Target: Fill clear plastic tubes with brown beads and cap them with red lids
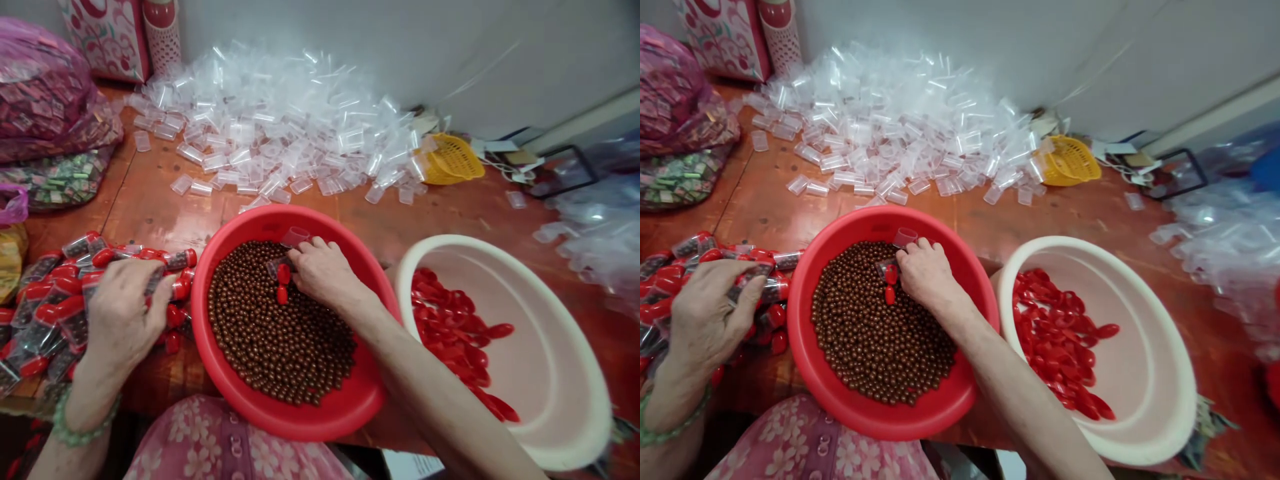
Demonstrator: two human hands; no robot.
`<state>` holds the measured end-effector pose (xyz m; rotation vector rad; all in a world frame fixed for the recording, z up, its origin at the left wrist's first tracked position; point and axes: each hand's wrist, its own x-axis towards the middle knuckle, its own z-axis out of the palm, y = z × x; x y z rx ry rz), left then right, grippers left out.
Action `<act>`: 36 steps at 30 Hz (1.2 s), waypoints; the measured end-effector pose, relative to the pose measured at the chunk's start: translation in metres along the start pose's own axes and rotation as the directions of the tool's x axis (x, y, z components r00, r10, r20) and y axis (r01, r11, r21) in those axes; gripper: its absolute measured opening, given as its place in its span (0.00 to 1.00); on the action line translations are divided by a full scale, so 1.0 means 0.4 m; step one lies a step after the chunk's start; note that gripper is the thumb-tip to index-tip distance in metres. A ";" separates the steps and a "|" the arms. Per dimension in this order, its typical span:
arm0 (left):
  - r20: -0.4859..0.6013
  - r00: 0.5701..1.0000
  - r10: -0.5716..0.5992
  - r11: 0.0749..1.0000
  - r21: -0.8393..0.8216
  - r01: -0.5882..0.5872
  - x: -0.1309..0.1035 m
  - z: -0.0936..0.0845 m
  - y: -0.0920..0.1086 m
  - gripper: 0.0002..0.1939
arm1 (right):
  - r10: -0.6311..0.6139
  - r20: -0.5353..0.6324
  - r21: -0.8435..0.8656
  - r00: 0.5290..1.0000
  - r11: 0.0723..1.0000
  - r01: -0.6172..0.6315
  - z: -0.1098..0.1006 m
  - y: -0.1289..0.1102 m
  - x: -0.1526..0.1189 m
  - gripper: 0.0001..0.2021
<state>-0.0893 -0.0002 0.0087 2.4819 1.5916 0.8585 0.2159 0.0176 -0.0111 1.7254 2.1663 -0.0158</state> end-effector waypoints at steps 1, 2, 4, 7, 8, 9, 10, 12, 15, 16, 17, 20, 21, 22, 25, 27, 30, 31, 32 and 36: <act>0.007 0.999 0.033 0.997 -0.071 -0.032 0.008 0.008 0.025 0.08 | 0.007 -0.017 -0.011 1.000 1.000 -0.008 0.007 -0.008 -0.001 0.12; 0.031 0.998 0.060 0.988 -0.144 -0.055 0.016 0.018 0.051 0.07 | 0.017 -0.035 -0.019 0.999 1.000 -0.017 0.015 -0.015 -0.001 0.12; 0.085 0.989 0.120 0.957 -0.275 -0.093 0.028 0.044 0.097 0.06 | 0.022 -0.055 -0.029 0.998 0.999 -0.023 0.030 -0.025 0.000 0.13; 0.104 0.984 0.144 0.928 -0.360 -0.098 0.037 0.088 0.142 0.08 | -0.001 -0.045 -0.029 0.999 1.000 0.000 0.045 -0.025 0.001 0.13; 0.101 0.985 0.143 0.929 -0.356 -0.098 0.038 0.101 0.149 0.09 | -0.008 -0.036 -0.026 0.999 1.000 0.007 0.047 -0.019 -0.001 0.13; 0.100 0.984 0.145 0.935 -0.339 -0.103 0.039 0.112 0.153 0.09 | -0.013 -0.028 -0.018 1.000 1.000 0.013 0.046 -0.010 -0.004 0.12; 0.100 0.983 0.152 0.942 -0.317 -0.113 0.040 0.120 0.155 0.10 | -0.014 -0.026 -0.003 1.000 1.000 0.014 0.044 0.001 -0.009 0.10; 0.103 0.979 0.177 0.950 -0.280 -0.142 0.040 0.130 0.154 0.10 | 0.001 -0.071 0.056 0.997 0.998 0.003 0.035 0.024 -0.022 0.08; 0.105 0.977 0.184 0.947 -0.284 -0.147 0.040 0.132 0.149 0.11 | 0.043 -0.317 0.221 0.948 0.975 0.030 0.015 0.033 -0.038 0.08; 0.105 0.978 0.177 0.947 -0.290 -0.140 0.040 0.131 0.148 0.11 | 0.040 -0.404 0.265 0.914 0.961 0.075 0.009 0.023 -0.038 0.08; 0.106 0.980 0.170 0.946 -0.295 -0.132 0.040 0.130 0.148 0.11 | 0.021 -0.469 0.291 0.883 0.947 0.133 0.005 0.007 -0.036 0.09; 0.100 0.982 0.161 0.944 -0.305 -0.123 0.040 0.130 0.147 0.12 | -0.165 -0.468 0.251 0.868 0.917 0.310 0.004 -0.068 -0.016 0.13; 0.099 0.982 0.160 0.943 -0.309 -0.122 0.039 0.130 0.146 0.12 | -0.259 -0.400 0.212 0.879 0.907 0.364 0.008 -0.095 -0.009 0.14; 0.101 0.982 0.160 0.941 -0.315 -0.121 0.039 0.131 0.146 0.12 | -0.344 -0.317 0.175 0.884 0.895 0.411 0.014 -0.120 -0.005 0.14; 0.101 0.980 0.174 0.934 -0.332 -0.131 0.039 0.133 0.142 0.11 | -0.428 -0.095 0.145 0.899 0.887 0.438 0.032 -0.164 -0.010 0.15; 0.085 0.980 0.180 0.930 -0.340 -0.141 0.039 0.136 0.140 0.11 | -0.389 -0.034 0.176 0.921 0.904 0.388 0.041 -0.169 -0.028 0.17; 0.063 0.981 0.183 0.926 -0.345 -0.150 0.039 0.139 0.137 0.10 | -0.343 0.004 0.248 0.939 0.910 0.331 0.046 -0.151 -0.049 0.22; 0.059 0.981 0.185 0.925 -0.347 -0.154 0.039 0.140 0.137 0.10 | -0.331 0.011 0.273 0.943 0.909 0.316 0.046 -0.142 -0.049 0.22; 0.056 0.981 0.186 0.925 -0.347 -0.156 0.039 0.140 0.137 0.10 | -0.314 0.013 0.293 0.949 0.909 0.297 0.044 -0.133 -0.046 0.22; 0.049 0.981 0.187 0.923 -0.351 -0.158 0.038 0.142 0.139 0.10 | -0.230 0.029 0.298 0.973 0.931 0.211 0.029 -0.104 -0.010 0.18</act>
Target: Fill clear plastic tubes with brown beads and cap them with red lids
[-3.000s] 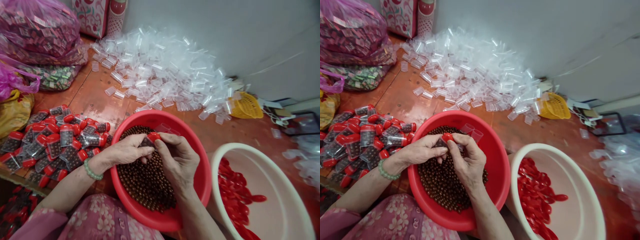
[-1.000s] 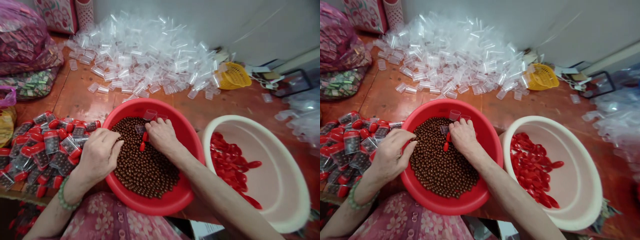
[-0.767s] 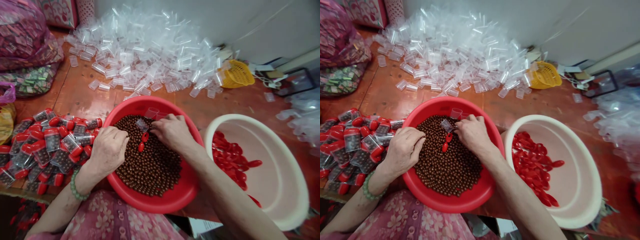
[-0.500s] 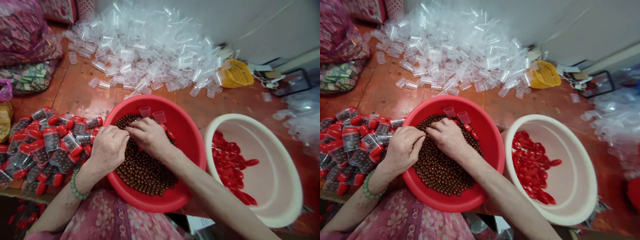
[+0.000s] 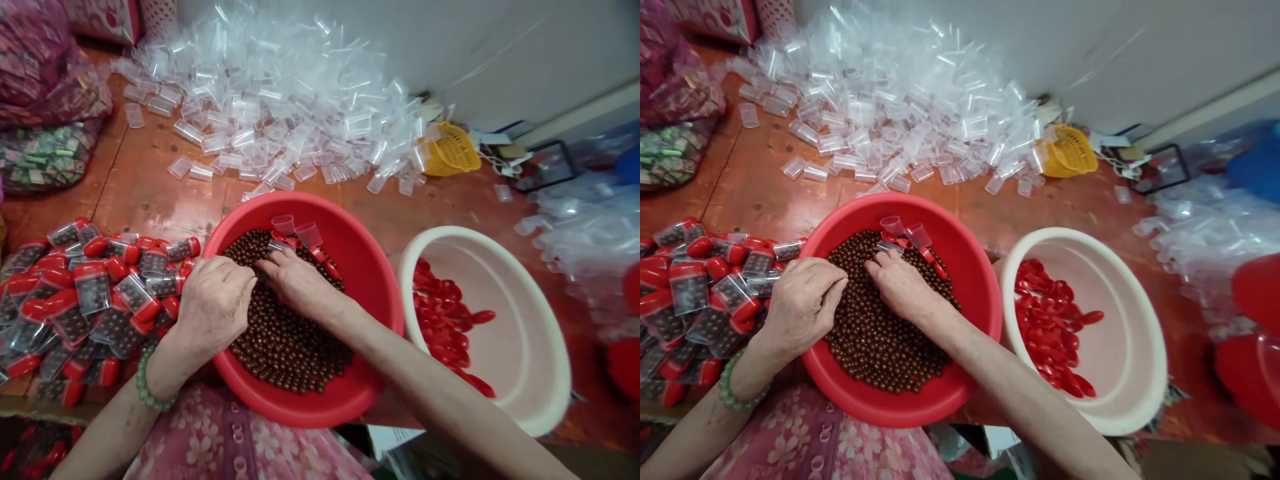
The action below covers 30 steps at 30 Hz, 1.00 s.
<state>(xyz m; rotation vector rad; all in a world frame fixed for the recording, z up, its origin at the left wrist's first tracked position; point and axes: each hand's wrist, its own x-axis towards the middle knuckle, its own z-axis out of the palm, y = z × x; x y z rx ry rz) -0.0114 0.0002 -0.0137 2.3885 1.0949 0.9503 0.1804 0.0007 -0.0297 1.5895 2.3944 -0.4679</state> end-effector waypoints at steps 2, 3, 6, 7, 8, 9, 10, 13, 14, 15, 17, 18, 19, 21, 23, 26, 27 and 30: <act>-0.008 1.000 0.002 1.000 0.001 -0.002 0.000 0.000 0.000 0.10 | 0.019 0.006 0.035 1.000 0.999 -0.019 -0.011 0.007 0.016 0.16; -0.010 1.000 0.004 1.000 0.002 -0.004 0.000 -0.001 0.001 0.10 | 0.015 -0.003 0.091 1.000 0.996 -0.015 -0.015 0.009 0.022 0.16; 0.004 1.000 -0.005 1.000 0.006 0.005 0.001 -0.003 0.001 0.11 | -0.011 -0.081 0.381 0.997 0.924 0.042 -0.013 0.009 0.037 0.20; 0.011 1.000 -0.012 1.000 0.005 0.012 0.002 -0.003 0.001 0.11 | 0.000 -0.109 0.490 0.994 0.870 0.054 -0.009 0.007 0.043 0.19; 0.014 1.000 -0.016 1.000 0.004 0.016 0.002 -0.003 0.001 0.11 | 0.041 -0.128 0.587 0.991 0.808 0.042 -0.004 0.004 0.049 0.17; 0.015 1.000 -0.020 1.000 0.003 0.020 0.002 -0.004 0.000 0.11 | 0.112 -0.135 0.663 0.985 0.748 0.006 0.002 0.001 0.057 0.15; 0.014 1.000 -0.020 1.000 0.003 0.020 0.003 -0.004 0.000 0.11 | 0.201 -0.136 0.713 0.970 0.700 -0.045 0.008 -0.004 0.066 0.13; 0.005 1.000 -0.005 1.000 0.004 0.005 0.005 -0.004 -0.003 0.10 | 0.425 -0.173 0.732 0.889 0.659 -0.173 0.022 -0.020 0.093 0.14; 0.004 1.000 -0.003 1.000 0.004 0.003 0.005 -0.004 -0.003 0.10 | 0.449 -0.193 0.712 0.872 0.676 -0.190 0.024 -0.026 0.099 0.14; 0.007 1.000 -0.003 1.000 0.005 0.003 0.006 -0.004 -0.004 0.10 | 0.448 -0.201 0.690 0.871 0.696 -0.199 0.026 -0.031 0.102 0.13; 0.015 1.000 -0.003 1.000 0.010 0.003 0.007 -0.006 -0.004 0.09 | 0.411 -0.173 0.655 0.895 0.727 -0.208 0.029 -0.043 0.099 0.08; 0.020 1.000 -0.003 1.000 0.015 0.003 0.007 -0.006 -0.003 0.09 | 0.387 -0.144 0.644 0.911 0.736 -0.211 0.032 -0.051 0.092 0.06; 0.024 1.000 -0.002 1.000 0.022 0.002 0.007 -0.007 -0.003 0.10 | 0.358 -0.110 0.639 0.927 0.740 -0.210 0.035 -0.059 0.083 0.05; 0.027 1.000 0.000 0.999 0.033 -0.001 0.006 -0.007 -0.003 0.10 | 0.296 -0.044 0.648 0.954 0.735 -0.198 0.044 -0.076 0.061 0.05; 0.032 1.000 0.000 0.999 0.038 -0.002 0.004 -0.005 -0.004 0.10 | 0.231 0.033 0.669 0.972 0.717 -0.193 0.055 -0.092 0.040 0.04; 0.031 1.000 0.003 0.999 0.036 -0.004 0.003 -0.002 -0.007 0.10 | 0.165 0.163 0.711 0.973 0.664 -0.232 0.070 -0.101 0.022 0.04; 0.029 1.000 0.006 0.999 0.038 -0.007 0.003 -0.001 -0.008 0.10 | 0.147 0.211 0.727 0.966 0.637 -0.256 0.074 -0.099 0.020 0.04; 0.079 0.995 0.054 0.998 0.034 -0.057 0.003 -0.010 -0.006 0.09 | 0.094 0.353 0.780 0.931 0.521 -0.348 0.085 -0.086 0.022 0.06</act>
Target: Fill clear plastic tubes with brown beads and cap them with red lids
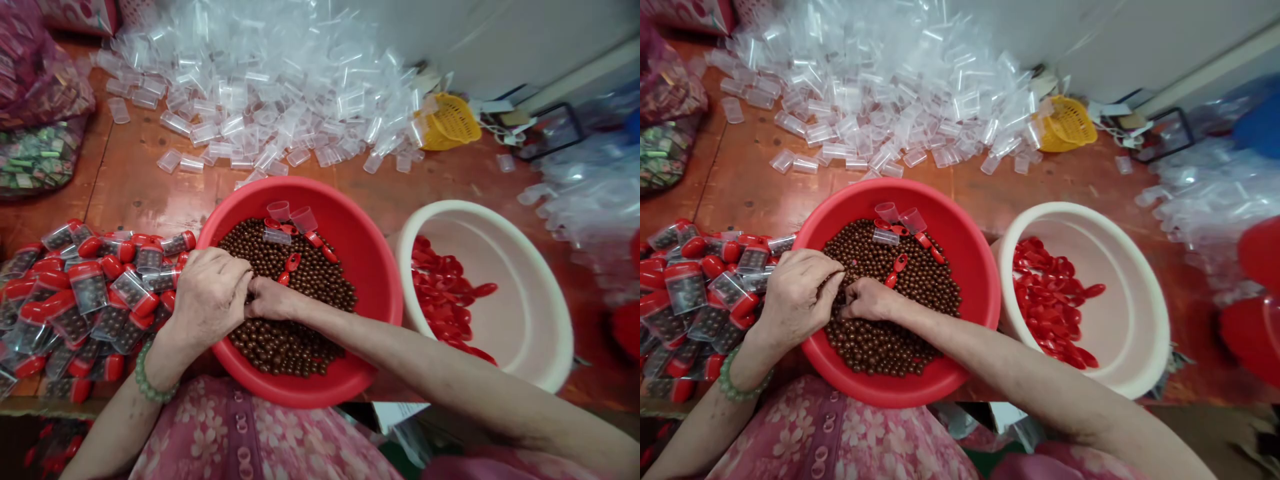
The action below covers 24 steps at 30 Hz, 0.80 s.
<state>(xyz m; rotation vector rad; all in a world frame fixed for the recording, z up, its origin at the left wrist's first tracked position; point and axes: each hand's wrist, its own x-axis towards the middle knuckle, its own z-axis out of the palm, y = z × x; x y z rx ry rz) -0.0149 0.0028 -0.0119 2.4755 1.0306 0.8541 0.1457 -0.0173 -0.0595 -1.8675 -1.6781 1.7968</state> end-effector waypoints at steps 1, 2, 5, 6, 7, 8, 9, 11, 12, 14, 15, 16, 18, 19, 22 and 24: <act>0.057 0.998 0.033 0.999 -0.011 -0.032 -0.001 -0.006 0.002 0.09 | 0.028 0.035 0.055 0.999 0.998 -0.030 -0.003 0.004 0.002 0.06; 0.133 0.989 0.065 0.998 -0.028 -0.062 -0.002 -0.014 0.006 0.09 | 0.053 0.066 0.113 0.996 0.992 -0.061 -0.006 0.008 0.002 0.06; 0.398 0.908 0.133 0.991 -0.078 -0.111 -0.007 -0.041 0.020 0.05 | 0.103 0.181 0.281 0.978 0.947 -0.152 -0.014 0.016 -0.004 0.04; 0.462 0.876 0.139 0.990 -0.077 -0.117 -0.009 -0.048 0.025 0.05 | 0.107 0.225 0.331 0.968 0.926 -0.179 -0.017 0.018 -0.008 0.04; 0.507 0.850 0.140 0.990 -0.066 -0.124 -0.010 -0.054 0.029 0.06 | 0.104 0.264 0.376 0.959 0.904 -0.202 -0.020 0.019 -0.010 0.05; 0.537 0.832 0.137 0.990 -0.052 -0.130 -0.011 -0.059 0.032 0.09 | 0.097 0.292 0.418 0.951 0.882 -0.218 -0.022 0.021 -0.013 0.06; 0.556 0.820 0.135 0.990 -0.039 -0.136 -0.012 -0.061 0.034 0.12 | 0.088 0.306 0.459 0.948 0.859 -0.228 -0.025 0.023 -0.015 0.07; 0.572 0.811 0.126 0.990 -0.023 -0.138 -0.010 -0.061 0.035 0.19 | 0.066 0.304 0.536 0.951 0.813 -0.228 -0.030 0.025 -0.018 0.09; 0.579 0.806 0.123 0.990 -0.018 -0.138 -0.008 -0.059 0.034 0.21 | 0.056 0.294 0.570 0.954 0.791 -0.222 -0.033 0.026 -0.020 0.09; 0.592 0.798 0.112 0.991 -0.005 -0.135 -0.004 -0.053 0.033 0.24 | 0.036 0.274 0.623 0.961 0.755 -0.206 -0.036 0.027 -0.027 0.09; 0.595 0.797 0.104 0.991 0.005 -0.133 -0.002 -0.050 0.033 0.23 | 0.028 0.266 0.642 0.963 0.741 -0.199 -0.037 0.028 -0.032 0.09; 0.592 0.800 0.093 0.992 0.016 -0.127 0.000 -0.046 0.033 0.21 | 0.021 0.260 0.656 0.965 0.730 -0.192 -0.037 0.028 -0.037 0.08; 0.566 0.822 0.071 0.994 0.028 -0.105 0.003 -0.039 0.034 0.17 | 0.006 0.249 0.678 0.969 0.713 -0.178 -0.036 0.030 -0.048 0.08; 0.546 0.836 0.059 0.996 0.024 -0.086 0.004 -0.037 0.035 0.15 | -0.004 0.240 0.687 0.971 0.707 -0.167 -0.037 0.031 -0.053 0.08; 0.474 0.880 0.031 0.996 -0.085 0.011 0.008 -0.038 0.038 0.10 | -0.037 0.194 0.700 0.980 0.705 -0.112 -0.045 0.028 -0.066 0.10; 0.408 0.913 0.011 0.964 -0.246 0.098 0.013 -0.041 0.042 0.06 | -0.085 0.133 0.630 0.987 0.776 -0.018 -0.056 0.019 -0.081 0.11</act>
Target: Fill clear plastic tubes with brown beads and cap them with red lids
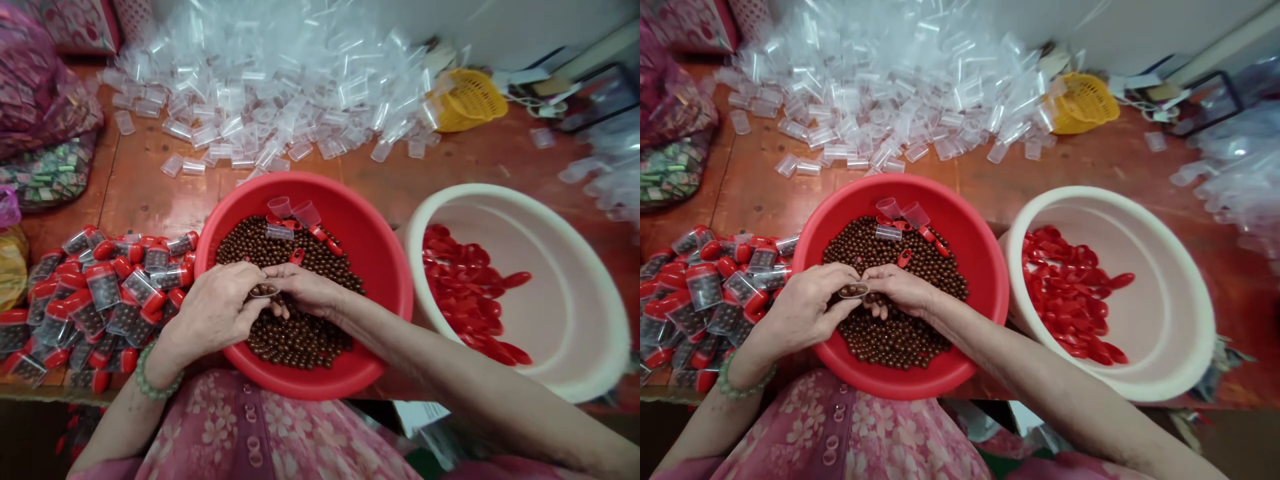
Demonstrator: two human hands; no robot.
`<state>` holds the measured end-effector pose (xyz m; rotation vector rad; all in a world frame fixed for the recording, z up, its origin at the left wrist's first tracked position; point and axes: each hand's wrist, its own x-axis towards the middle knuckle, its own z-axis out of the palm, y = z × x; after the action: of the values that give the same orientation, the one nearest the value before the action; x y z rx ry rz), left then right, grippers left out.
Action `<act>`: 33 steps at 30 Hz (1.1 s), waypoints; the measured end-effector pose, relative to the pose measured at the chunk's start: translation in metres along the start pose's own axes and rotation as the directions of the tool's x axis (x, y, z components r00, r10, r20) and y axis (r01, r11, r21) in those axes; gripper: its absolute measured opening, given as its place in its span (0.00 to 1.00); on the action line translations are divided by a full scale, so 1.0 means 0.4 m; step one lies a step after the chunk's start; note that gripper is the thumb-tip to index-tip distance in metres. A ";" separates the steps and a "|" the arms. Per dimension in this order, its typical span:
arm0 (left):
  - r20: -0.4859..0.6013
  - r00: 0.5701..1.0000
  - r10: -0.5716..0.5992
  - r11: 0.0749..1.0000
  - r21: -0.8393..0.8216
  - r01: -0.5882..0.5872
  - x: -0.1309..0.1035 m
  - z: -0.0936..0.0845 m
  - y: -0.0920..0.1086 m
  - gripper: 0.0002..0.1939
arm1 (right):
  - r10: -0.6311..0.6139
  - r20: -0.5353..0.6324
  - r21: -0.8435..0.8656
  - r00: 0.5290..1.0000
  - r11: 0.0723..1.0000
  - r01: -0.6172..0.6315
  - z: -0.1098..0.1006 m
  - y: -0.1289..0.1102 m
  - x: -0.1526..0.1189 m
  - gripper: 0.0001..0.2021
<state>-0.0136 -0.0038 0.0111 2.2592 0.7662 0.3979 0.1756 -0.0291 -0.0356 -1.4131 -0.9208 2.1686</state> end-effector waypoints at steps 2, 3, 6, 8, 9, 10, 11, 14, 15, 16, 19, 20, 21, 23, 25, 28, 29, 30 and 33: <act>-0.092 0.996 -0.012 0.987 -0.158 -0.003 0.002 -0.002 0.004 0.04 | -0.132 0.023 -0.264 0.991 0.955 0.134 0.002 -0.017 -0.023 0.10; -0.120 0.993 -0.019 0.979 -0.203 -0.006 0.002 -0.002 0.005 0.04 | -0.201 0.056 -0.429 0.978 0.880 0.205 0.004 -0.025 -0.038 0.09; -0.111 0.993 -0.026 0.970 -0.244 -0.002 0.000 0.002 0.006 0.06 | -0.314 0.113 -0.812 0.943 0.518 0.270 0.001 -0.044 -0.084 0.09; -0.119 0.992 -0.048 0.963 -0.268 0.014 -0.002 0.004 0.006 0.06 | -0.340 0.046 -0.919 0.939 0.354 0.173 -0.017 -0.051 -0.108 0.08; -0.141 0.988 -0.067 0.960 -0.279 0.025 -0.003 0.004 0.005 0.06 | -0.361 -0.014 -0.940 0.932 0.323 0.111 -0.032 -0.053 -0.116 0.08; -0.160 0.983 -0.085 0.957 -0.288 0.036 -0.003 0.003 0.005 0.05 | -0.389 -0.077 -0.946 0.918 0.320 0.056 -0.049 -0.054 -0.121 0.07; -0.172 0.980 -0.097 0.954 -0.297 0.042 -0.002 0.002 0.005 0.05 | -0.423 -0.137 -0.945 0.896 0.327 0.010 -0.068 -0.054 -0.122 0.07; -0.179 0.977 -0.112 0.941 -0.335 0.047 0.008 0.000 0.004 0.08 | -0.518 -0.247 -0.948 0.819 0.303 -0.095 -0.112 -0.053 -0.110 0.10; -0.187 0.975 -0.117 0.937 -0.347 0.046 0.012 0.000 0.003 0.08 | -0.527 -0.251 -0.955 0.812 0.270 -0.120 -0.120 -0.052 -0.102 0.13; -0.190 0.974 -0.125 0.930 -0.363 0.049 0.015 0.000 0.002 0.08 | -0.521 -0.246 -0.962 0.817 0.236 -0.139 -0.124 -0.052 -0.093 0.15; -0.174 0.970 -0.169 0.889 -0.451 0.074 0.023 0.003 -0.002 0.07 | -0.452 -0.208 -0.975 0.868 0.162 -0.149 -0.123 -0.052 -0.067 0.14; -0.168 0.967 -0.190 0.872 -0.481 0.088 0.024 0.004 -0.003 0.08 | -0.431 -0.192 -0.979 0.882 0.144 -0.142 -0.122 -0.051 -0.062 0.12; -0.164 0.964 -0.211 0.857 -0.505 0.102 0.024 0.005 -0.003 0.08 | -0.420 -0.181 -0.982 0.889 0.128 -0.140 -0.122 -0.051 -0.059 0.10; -0.140 0.962 -0.235 0.825 -0.552 0.121 0.024 0.007 -0.003 0.07 | -0.432 -0.184 -0.982 0.883 0.114 -0.149 -0.125 -0.050 -0.061 0.07; -0.101 0.967 -0.236 0.770 -0.626 0.122 0.026 0.009 -0.002 0.06 | -0.486 -0.203 -0.977 0.850 0.160 -0.141 -0.130 -0.050 -0.072 0.06; -0.108 0.957 -0.269 0.698 -0.707 0.116 0.032 0.016 -0.003 0.07 | -0.549 -0.158 -0.948 0.821 0.317 0.030 -0.128 -0.060 -0.099 0.09; -0.112 0.952 -0.286 0.693 -0.710 0.124 0.035 0.019 -0.004 0.07 | -0.544 -0.114 -0.929 0.831 0.356 0.105 -0.123 -0.066 -0.108 0.10; -0.114 0.947 -0.300 0.696 -0.705 0.135 0.038 0.021 -0.005 0.07 | -0.526 -0.063 -0.912 0.848 0.375 0.165 -0.115 -0.073 -0.117 0.10; -0.114 0.935 -0.336 0.720 -0.672 0.177 0.045 0.025 -0.005 0.07 | -0.457 0.069 -0.918 0.887 0.319 0.236 -0.081 -0.094 -0.136 0.09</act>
<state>0.0044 0.0035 0.0039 1.4324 0.8783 0.6800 0.2265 -0.0272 0.0175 -1.5538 -2.3071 1.0497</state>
